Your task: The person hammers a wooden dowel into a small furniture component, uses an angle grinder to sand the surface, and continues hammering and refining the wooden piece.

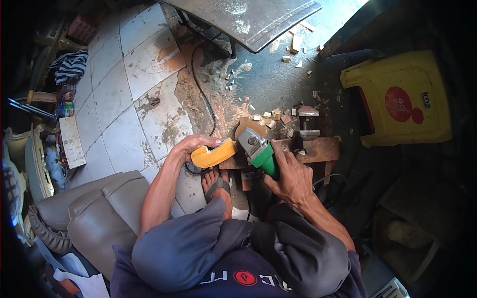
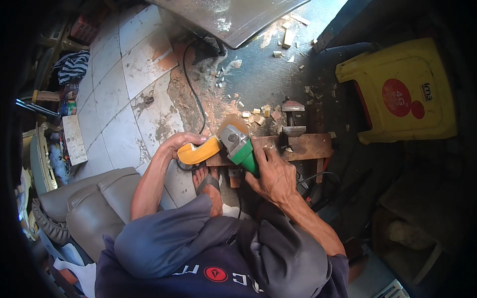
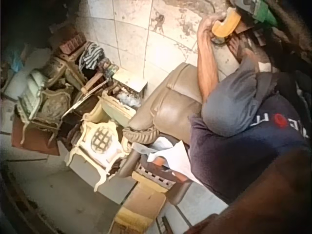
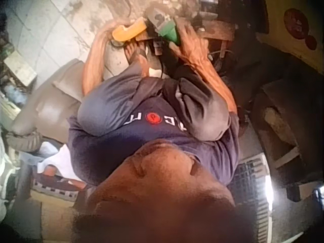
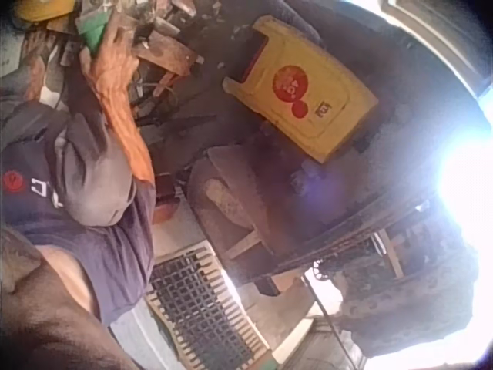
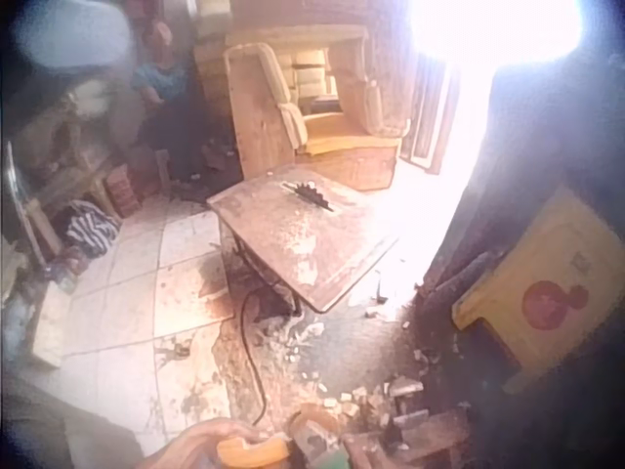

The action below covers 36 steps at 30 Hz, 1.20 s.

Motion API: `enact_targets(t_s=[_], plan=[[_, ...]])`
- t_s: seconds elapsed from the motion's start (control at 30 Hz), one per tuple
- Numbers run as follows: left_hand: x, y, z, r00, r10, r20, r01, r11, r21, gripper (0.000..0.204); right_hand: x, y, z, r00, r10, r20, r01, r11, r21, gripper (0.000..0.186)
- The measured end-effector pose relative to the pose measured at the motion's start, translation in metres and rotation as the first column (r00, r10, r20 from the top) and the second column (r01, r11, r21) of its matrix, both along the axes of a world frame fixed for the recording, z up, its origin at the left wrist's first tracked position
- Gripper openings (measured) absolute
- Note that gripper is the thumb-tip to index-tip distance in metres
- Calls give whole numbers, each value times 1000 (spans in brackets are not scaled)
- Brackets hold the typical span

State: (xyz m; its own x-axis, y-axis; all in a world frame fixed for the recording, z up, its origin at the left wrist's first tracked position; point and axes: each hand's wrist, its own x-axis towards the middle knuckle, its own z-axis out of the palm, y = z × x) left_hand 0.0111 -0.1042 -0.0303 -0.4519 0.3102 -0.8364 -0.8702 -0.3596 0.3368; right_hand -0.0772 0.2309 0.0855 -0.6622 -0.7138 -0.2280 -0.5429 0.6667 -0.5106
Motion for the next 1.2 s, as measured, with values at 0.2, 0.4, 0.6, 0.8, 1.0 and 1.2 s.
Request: enact_targets(t_s=[0.2, 0.4, 0.6, 0.8, 1.0, 1.2], plan=[[1, -3, -7, 1000, -6, -10, 6, 1000, -3, 58, 1, -1, -5, 999, 38, -21, -38, 999, -6, 97], [0, 6, -1, 999, 48, -23, -48, 999, 1, 50, 1, -3, -1, 1000, 18, -8, -18, 999, 49, 98], [-4, -4, -3, 998, 55, 16, -54, 998, -27, 59, 0, 2, 0, 1000, -15, -16, 15, 1000, 0, 98], [-3, -5, 39, 843, -416, -343, 178, 815, -551, 68, 1, 8, -3, 999, -4, -34, 4, 1000, -8, 99], [7, -2, 21, 962, -115, -249, 23, 939, -344, 61, 0, 2, -1, 1000, -8, 29, 8, 999, 33, 98], [0, 1, 16, 972, -73, -225, 7, 960, -280, 65, 0, 0, -10, 1000, 11, -10, -11, 1000, 23, 99]])
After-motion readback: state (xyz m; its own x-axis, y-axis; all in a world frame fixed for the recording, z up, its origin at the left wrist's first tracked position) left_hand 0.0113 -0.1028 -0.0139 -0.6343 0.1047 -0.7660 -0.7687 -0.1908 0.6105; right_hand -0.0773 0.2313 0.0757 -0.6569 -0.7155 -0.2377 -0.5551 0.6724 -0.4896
